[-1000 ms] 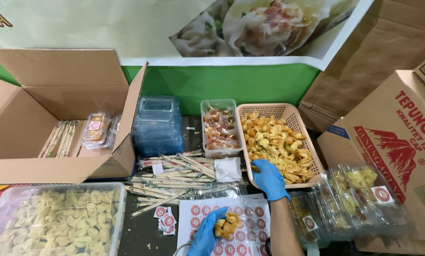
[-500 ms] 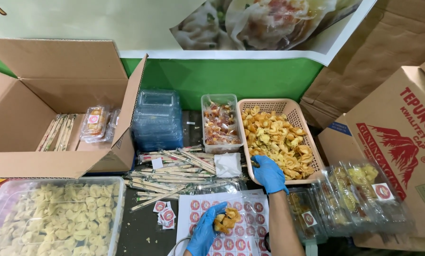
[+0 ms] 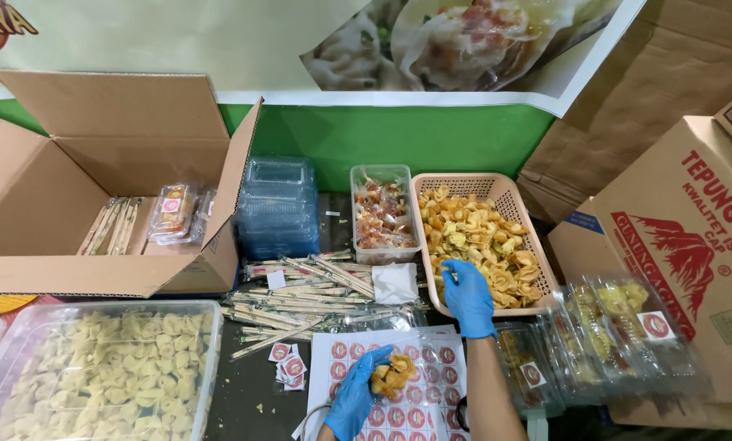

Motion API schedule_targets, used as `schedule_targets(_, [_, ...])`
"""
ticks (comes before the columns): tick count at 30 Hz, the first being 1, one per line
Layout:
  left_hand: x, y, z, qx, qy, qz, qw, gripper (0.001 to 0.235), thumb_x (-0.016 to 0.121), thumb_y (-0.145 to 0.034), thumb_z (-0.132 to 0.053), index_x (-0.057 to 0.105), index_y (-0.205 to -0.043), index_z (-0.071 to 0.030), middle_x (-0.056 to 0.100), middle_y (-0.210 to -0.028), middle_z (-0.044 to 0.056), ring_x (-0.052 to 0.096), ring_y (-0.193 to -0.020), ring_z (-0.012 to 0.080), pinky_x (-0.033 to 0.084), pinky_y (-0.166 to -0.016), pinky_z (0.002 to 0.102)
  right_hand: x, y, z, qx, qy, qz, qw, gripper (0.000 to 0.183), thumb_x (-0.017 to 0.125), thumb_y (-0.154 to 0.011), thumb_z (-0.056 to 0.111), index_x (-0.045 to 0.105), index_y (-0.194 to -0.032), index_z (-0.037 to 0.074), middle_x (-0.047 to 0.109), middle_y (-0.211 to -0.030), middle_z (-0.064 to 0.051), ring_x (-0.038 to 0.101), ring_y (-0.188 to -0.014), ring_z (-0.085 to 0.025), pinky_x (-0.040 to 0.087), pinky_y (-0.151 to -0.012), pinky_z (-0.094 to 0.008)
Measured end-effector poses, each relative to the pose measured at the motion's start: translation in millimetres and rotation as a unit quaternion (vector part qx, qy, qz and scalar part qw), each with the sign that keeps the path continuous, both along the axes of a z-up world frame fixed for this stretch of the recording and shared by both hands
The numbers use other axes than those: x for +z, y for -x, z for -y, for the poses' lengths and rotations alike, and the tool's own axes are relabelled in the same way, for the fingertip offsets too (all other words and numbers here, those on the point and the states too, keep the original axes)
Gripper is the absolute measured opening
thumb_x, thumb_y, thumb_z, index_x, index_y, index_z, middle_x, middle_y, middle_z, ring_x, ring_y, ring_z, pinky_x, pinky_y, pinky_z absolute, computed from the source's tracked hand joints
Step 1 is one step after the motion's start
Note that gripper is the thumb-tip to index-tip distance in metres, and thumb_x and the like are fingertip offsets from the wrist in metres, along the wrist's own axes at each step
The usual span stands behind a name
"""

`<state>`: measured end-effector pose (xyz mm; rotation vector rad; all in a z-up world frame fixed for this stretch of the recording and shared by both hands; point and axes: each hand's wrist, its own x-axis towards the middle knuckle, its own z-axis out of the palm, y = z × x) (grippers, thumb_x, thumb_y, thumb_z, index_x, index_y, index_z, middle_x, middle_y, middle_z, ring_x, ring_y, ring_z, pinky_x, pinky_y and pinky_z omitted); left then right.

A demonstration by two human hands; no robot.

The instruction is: Labeling small plastic bags of pastries by peeling stickers from a sheet and applying them to each bag.

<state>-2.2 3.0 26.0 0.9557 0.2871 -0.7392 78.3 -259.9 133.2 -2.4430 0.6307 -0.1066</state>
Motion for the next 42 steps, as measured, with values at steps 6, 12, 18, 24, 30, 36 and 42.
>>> schedule_targets(6, [5, 0, 0, -0.001, 0.010, -0.011, 1.000, 0.061, 0.049, -0.098, -0.046, 0.068, -0.142, -0.008, 0.062, -0.152, 0.015, 0.061, -0.136, 0.0365, 0.058, -0.103, 0.050, 49, 61, -29, 0.050, -0.060, 0.265, 0.961, 0.027, 0.065, -0.097, 0.011, 0.071, -0.124, 0.010, 0.070, -0.112, -0.008, 0.066, -0.089, -0.020, 0.059, -0.082, -0.033])
schedule_targets(12, [15, 4, -2, -0.015, -0.039, 0.057, 0.997, 0.059, 0.039, -0.103, -0.043, 0.066, -0.143, -0.010, 0.063, -0.150, 0.015, 0.063, -0.135, 0.0328, 0.059, -0.106, 0.044, 38, 135, -58, 0.144, -0.130, 0.082, 0.978, 0.027, 0.069, -0.092, 0.022, 0.076, -0.119, 0.024, 0.075, -0.110, 0.003, 0.072, -0.095, -0.012, 0.060, -0.087, -0.027])
schedule_targets(18, [43, 9, -4, -0.006, -0.045, 0.033, 0.998, 0.055, 0.041, -0.102, -0.043, 0.069, -0.138, -0.012, 0.067, -0.145, 0.019, 0.067, -0.131, 0.0377, 0.064, -0.097, 0.046, 11, 159, -66, 0.093, -0.200, 0.120, 0.968, 0.025, 0.067, -0.093, 0.017, 0.081, -0.112, 0.013, 0.082, -0.106, -0.002, 0.075, -0.095, -0.014, 0.061, -0.082, -0.028])
schedule_targets(24, [44, 10, -5, 0.002, -0.045, 0.037, 0.998, 0.051, 0.042, -0.104, -0.038, 0.072, -0.137, -0.013, 0.065, -0.148, 0.015, 0.064, -0.134, 0.0335, 0.060, -0.103, 0.044, -32, 168, -75, -0.037, -0.125, 0.201, 0.971, 0.035, 0.071, -0.089, 0.019, 0.074, -0.123, 0.010, 0.073, -0.124, -0.009, 0.067, -0.117, -0.024, 0.054, -0.106, -0.038])
schedule_targets(30, [57, 12, -2, 0.009, -0.052, 0.004, 0.999, 0.050, 0.051, -0.099, -0.041, 0.072, -0.137, -0.018, 0.062, -0.153, 0.014, 0.063, -0.137, 0.0357, 0.061, -0.097, 0.044, -20, 167, -105, -0.157, -0.447, 0.087, 0.877, 0.050, 0.058, -0.098, 0.010, 0.054, -0.148, 0.012, 0.069, -0.137, -0.014, 0.069, -0.126, -0.028, 0.064, -0.101, -0.042])
schedule_targets(36, [58, 15, -4, 0.045, -0.039, 0.036, 0.998, 0.062, 0.044, -0.099, -0.043, 0.053, -0.154, -0.015, 0.076, -0.134, 0.018, 0.070, -0.127, 0.0370, 0.060, -0.101, 0.051, -52, 173, -106, -0.160, -0.344, 0.056, 0.923, 0.047, 0.059, -0.099, 0.018, 0.057, -0.146, 0.019, 0.074, -0.132, -0.009, 0.078, -0.113, -0.029, 0.072, -0.083, -0.037])
schedule_targets(42, [51, 25, -9, 0.071, -0.044, 0.156, 0.984, 0.066, 0.045, -0.097, -0.046, 0.040, -0.160, -0.025, 0.056, -0.159, 0.015, 0.049, -0.149, 0.0343, 0.045, -0.119, 0.052, -55, 178, -110, -0.162, -0.350, 0.131, 0.913, 0.053, 0.059, -0.097, 0.015, 0.053, -0.150, 0.018, 0.074, -0.133, -0.007, 0.070, -0.125, -0.023, 0.063, -0.102, -0.036])
